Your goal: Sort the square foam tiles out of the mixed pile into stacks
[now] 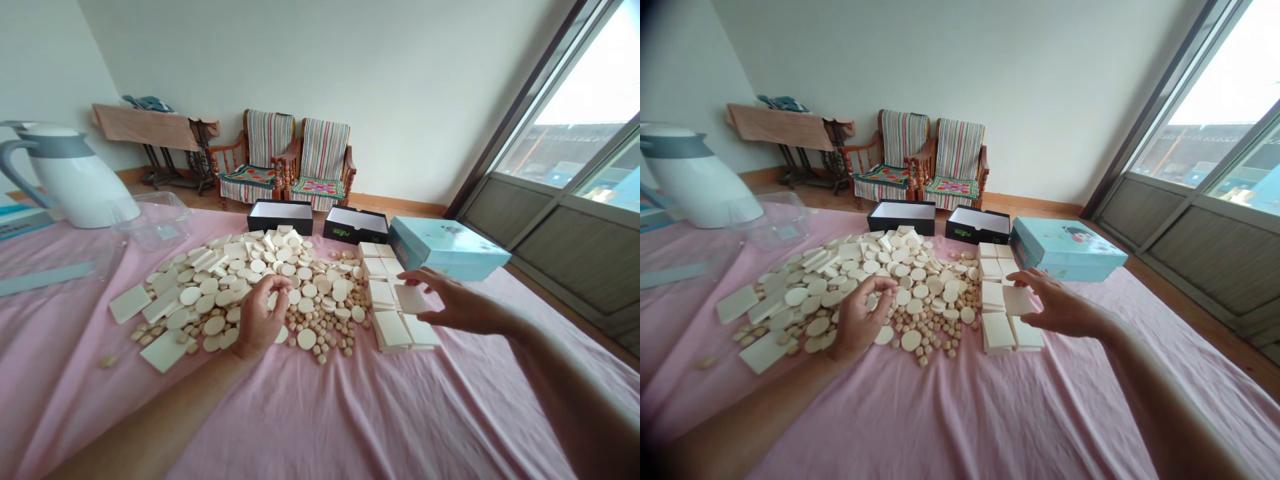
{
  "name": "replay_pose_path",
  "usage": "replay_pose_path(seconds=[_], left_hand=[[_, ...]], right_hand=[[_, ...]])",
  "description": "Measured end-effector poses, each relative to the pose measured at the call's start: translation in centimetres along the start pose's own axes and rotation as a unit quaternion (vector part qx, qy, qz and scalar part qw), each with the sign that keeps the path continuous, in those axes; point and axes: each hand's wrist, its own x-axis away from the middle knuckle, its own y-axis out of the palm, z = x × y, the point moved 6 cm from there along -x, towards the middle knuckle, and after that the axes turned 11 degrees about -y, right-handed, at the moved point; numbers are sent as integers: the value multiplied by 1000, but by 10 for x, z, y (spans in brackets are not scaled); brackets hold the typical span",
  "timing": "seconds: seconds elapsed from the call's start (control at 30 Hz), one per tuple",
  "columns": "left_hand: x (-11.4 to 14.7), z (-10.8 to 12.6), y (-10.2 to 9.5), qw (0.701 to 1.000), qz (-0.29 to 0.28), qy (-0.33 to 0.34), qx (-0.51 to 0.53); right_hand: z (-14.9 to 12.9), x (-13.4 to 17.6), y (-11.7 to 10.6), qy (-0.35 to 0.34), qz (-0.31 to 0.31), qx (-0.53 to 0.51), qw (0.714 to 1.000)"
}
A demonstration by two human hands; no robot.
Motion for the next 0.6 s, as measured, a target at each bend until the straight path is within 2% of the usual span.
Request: replay_pose_path(seconds=[0.1,0.23,0.33,0.43,0.5,0.6], left_hand=[[0,0,0,1000,4,-2,-8],[0,1,-1,1000,9,-1,-19],[0,3,-1,999,9,14,-27],[4,13,0,996,-4,72,-45],[10,26,6,988,-46,135,-66],[24,51,28,955,-169,217,-113]], right_hand=[[4,24,10,8,-16,-13,1000],[5,35,20,6,-7,-26,1000],[-4,29,18,15,68,-31,997],[-29,13,17,15,170,-41,985],[-45,2,17,24,225,-51,973],[-58,-9,16,32,309,-48,949]])
